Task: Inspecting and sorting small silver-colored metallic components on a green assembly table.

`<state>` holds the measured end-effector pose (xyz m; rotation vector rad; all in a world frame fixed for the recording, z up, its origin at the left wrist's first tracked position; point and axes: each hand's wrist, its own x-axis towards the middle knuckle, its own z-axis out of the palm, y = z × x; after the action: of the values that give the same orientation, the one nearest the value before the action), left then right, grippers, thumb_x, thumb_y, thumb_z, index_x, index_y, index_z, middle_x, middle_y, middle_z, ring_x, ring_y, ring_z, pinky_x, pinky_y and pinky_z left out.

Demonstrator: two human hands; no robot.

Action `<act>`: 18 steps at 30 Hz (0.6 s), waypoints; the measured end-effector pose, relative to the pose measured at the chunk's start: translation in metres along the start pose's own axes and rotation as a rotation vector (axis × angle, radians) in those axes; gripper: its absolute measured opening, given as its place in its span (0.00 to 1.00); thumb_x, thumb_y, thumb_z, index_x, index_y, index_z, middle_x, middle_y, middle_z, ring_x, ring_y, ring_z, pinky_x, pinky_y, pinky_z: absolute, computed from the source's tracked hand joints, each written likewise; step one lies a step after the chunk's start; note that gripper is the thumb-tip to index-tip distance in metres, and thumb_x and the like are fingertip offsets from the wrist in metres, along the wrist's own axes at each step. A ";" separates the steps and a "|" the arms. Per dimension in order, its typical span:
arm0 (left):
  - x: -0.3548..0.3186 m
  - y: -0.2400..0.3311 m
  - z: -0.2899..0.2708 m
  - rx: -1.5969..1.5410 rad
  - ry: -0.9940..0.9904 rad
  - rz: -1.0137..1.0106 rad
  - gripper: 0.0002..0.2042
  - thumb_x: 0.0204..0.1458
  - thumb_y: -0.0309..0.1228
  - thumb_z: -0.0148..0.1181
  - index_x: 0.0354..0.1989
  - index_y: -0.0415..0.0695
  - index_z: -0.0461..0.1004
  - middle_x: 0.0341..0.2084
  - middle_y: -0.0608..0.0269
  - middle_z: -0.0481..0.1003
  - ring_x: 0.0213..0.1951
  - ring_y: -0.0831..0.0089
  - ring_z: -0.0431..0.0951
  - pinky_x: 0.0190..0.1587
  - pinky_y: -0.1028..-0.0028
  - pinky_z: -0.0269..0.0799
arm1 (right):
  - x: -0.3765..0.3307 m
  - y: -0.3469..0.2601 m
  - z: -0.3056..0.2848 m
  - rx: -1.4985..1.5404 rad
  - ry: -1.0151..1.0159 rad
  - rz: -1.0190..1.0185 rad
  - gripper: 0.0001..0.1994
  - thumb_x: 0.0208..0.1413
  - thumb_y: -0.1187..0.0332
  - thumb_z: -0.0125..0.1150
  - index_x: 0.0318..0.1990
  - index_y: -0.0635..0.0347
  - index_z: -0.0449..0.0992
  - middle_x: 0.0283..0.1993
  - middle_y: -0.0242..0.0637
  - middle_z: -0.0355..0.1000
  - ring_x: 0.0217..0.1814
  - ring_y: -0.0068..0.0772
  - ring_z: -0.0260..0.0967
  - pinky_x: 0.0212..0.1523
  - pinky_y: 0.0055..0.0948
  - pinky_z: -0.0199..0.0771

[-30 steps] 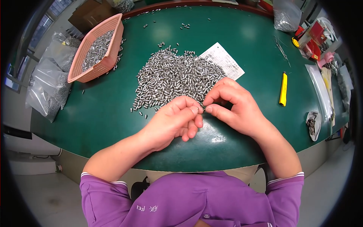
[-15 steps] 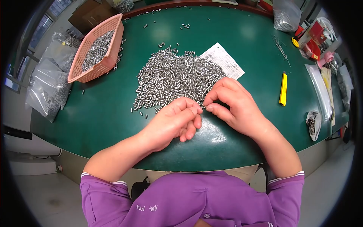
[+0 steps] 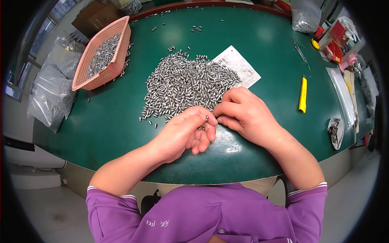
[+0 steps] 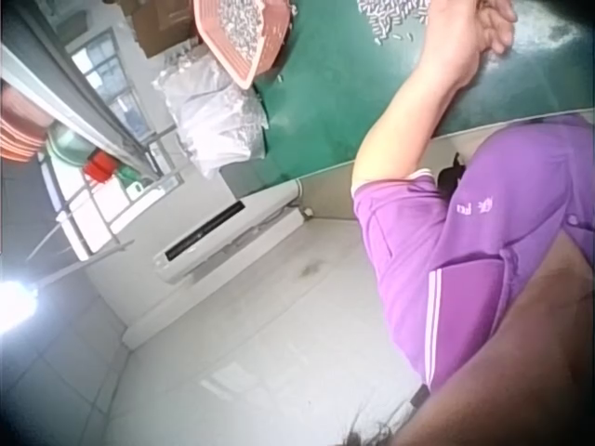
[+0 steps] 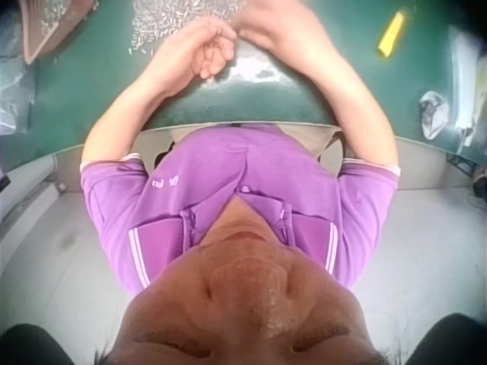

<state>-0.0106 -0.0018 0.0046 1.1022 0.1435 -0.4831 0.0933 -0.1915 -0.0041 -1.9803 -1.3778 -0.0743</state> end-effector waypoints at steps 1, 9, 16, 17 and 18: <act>0.000 0.000 0.001 -0.014 0.022 0.029 0.10 0.64 0.34 0.40 0.42 0.42 0.66 0.28 0.63 0.72 0.22 0.79 0.70 0.22 0.81 0.64 | 0.000 -0.001 0.000 -0.025 -0.012 0.008 0.07 0.44 0.71 0.65 0.34 0.53 0.77 0.34 0.33 0.67 0.41 0.40 0.67 0.41 0.38 0.70; 0.001 0.001 0.002 -0.013 0.091 0.059 0.09 0.64 0.34 0.42 0.41 0.42 0.66 0.27 0.63 0.71 0.20 0.80 0.69 0.21 0.81 0.63 | -0.001 -0.004 -0.001 -0.079 -0.032 0.043 0.06 0.45 0.72 0.64 0.31 0.56 0.75 0.33 0.34 0.67 0.39 0.39 0.67 0.40 0.37 0.69; 0.000 -0.001 0.002 0.087 0.086 0.047 0.06 0.61 0.31 0.49 0.42 0.42 0.65 0.27 0.65 0.71 0.21 0.83 0.69 0.20 0.83 0.62 | 0.001 -0.006 -0.004 0.009 0.014 0.079 0.05 0.47 0.73 0.64 0.32 0.57 0.75 0.34 0.34 0.68 0.40 0.38 0.67 0.41 0.35 0.69; 0.000 0.000 0.003 0.123 0.092 0.037 0.06 0.61 0.30 0.50 0.42 0.42 0.65 0.27 0.65 0.71 0.21 0.83 0.69 0.20 0.83 0.62 | 0.002 -0.006 -0.005 0.103 0.041 0.074 0.05 0.47 0.74 0.64 0.32 0.57 0.76 0.34 0.34 0.68 0.40 0.37 0.67 0.41 0.34 0.69; 0.000 0.002 0.005 0.157 0.078 0.014 0.07 0.61 0.30 0.50 0.43 0.42 0.65 0.27 0.66 0.71 0.21 0.83 0.69 0.21 0.83 0.63 | 0.003 -0.007 -0.005 0.103 0.041 0.074 0.05 0.47 0.74 0.64 0.32 0.57 0.76 0.34 0.34 0.68 0.40 0.37 0.67 0.41 0.34 0.69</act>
<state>-0.0105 -0.0058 0.0089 1.2753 0.1682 -0.4452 0.0908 -0.1914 0.0044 -1.9314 -1.2565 -0.0102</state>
